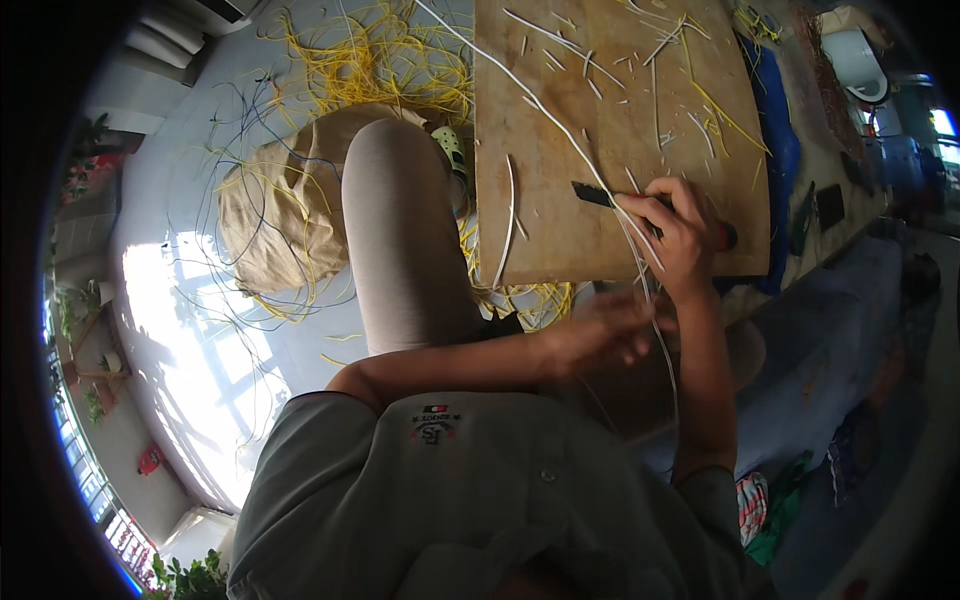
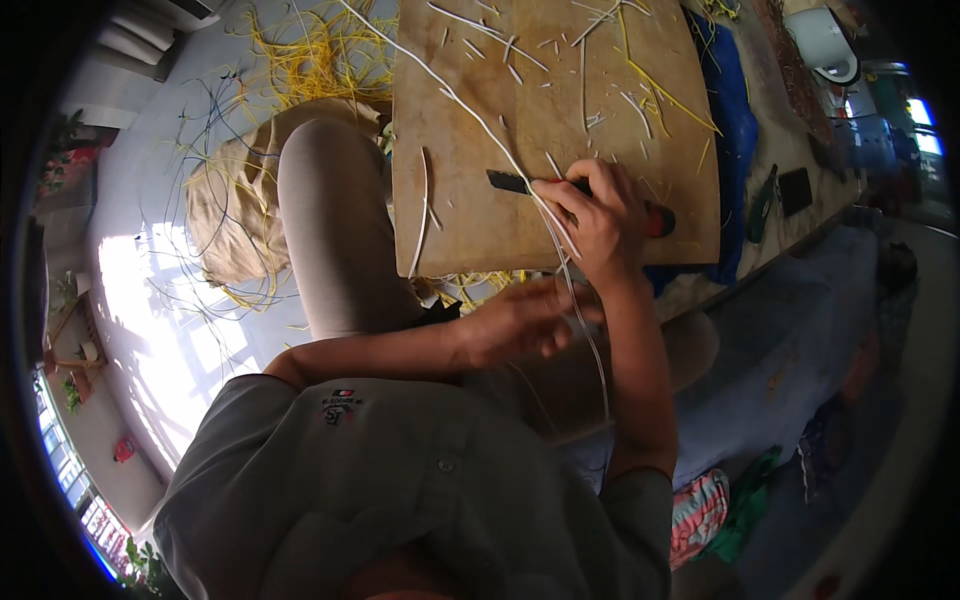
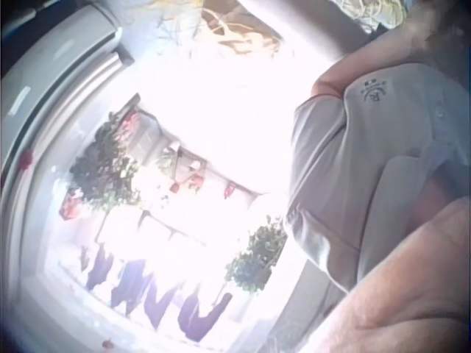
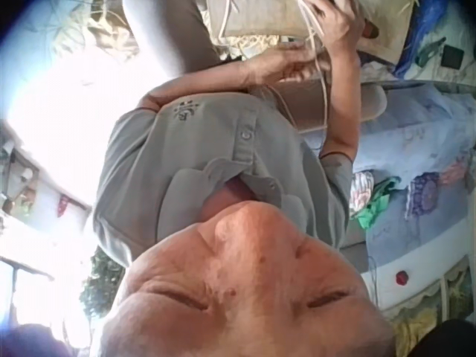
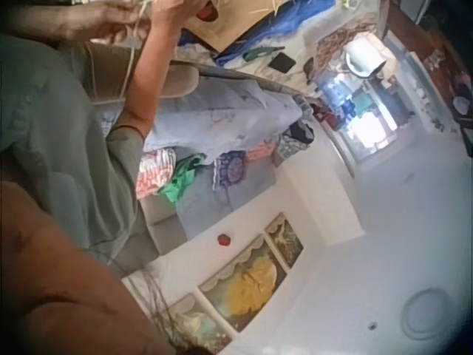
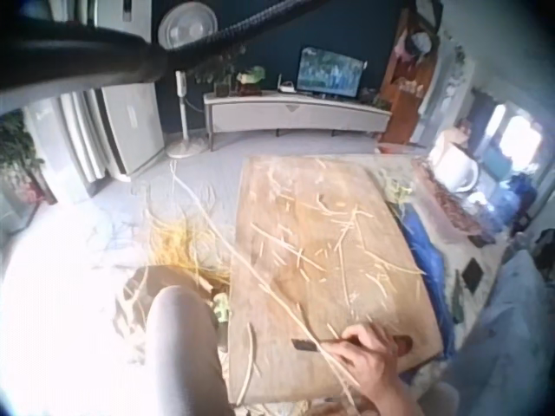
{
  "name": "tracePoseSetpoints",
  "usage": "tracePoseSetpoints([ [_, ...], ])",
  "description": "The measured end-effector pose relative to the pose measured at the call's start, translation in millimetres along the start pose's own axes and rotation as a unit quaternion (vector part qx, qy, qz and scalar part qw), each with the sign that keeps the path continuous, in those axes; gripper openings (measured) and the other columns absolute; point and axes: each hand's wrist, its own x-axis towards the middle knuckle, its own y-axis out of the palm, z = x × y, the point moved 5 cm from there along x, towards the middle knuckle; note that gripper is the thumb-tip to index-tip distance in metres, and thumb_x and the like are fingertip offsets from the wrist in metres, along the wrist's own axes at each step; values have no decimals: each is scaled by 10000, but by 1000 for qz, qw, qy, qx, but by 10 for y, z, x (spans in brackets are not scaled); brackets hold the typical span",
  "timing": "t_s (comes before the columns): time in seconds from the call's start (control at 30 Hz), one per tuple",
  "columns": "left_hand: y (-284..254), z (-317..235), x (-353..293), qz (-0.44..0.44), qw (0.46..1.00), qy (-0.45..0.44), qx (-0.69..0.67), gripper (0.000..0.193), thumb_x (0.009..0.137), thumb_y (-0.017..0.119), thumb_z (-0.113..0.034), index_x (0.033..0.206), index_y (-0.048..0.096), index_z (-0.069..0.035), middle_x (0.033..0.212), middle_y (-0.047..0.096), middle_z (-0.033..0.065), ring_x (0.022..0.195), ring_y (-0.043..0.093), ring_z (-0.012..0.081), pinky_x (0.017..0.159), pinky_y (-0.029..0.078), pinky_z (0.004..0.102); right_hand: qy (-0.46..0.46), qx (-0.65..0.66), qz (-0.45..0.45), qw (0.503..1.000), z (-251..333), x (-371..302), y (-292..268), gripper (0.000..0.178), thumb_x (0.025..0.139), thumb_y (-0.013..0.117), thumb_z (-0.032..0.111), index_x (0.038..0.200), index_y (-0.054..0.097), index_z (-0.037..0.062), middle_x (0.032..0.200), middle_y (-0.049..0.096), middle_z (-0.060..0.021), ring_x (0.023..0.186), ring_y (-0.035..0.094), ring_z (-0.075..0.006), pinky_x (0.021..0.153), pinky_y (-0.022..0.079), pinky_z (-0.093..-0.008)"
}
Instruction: The person sits on the floor and uses a utility knife to strip the outer insulation from white and yellow wires. They repeatedly cut the insulation, peel it off, and place the stripped pieces onto a wooden board.
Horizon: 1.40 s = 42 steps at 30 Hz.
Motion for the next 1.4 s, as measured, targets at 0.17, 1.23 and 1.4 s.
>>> tracePoseSetpoints([
  [0.17,-24,-60,9,-58,997,36,29,379,958,313,-341,954,513,-19,774,599,94,586,549,147,538,461,267,3,21,5,1000,-23,-19,-5,144,663,686,130,800,662,168,762,496,-9,709,501,-223,629,402,-347],
  [1.23,-121,-10,30,-124,987,23,98,411,960,297,-371,772,485,-58,584,520,58,444,466,124,431,380,243,-59,14,-21,998,-225,148,86,158,644,717,165,797,681,185,774,504,-7,729,517,-203,664,417,-325],
  [1.4,-52,-76,24,-138,986,13,96,419,957,304,-378,771,495,-54,579,521,58,446,469,123,445,384,237,-47,70,9,996,-291,379,181,120,655,706,161,768,675,188,761,499,19,723,521,-183,660,426,-324],
])
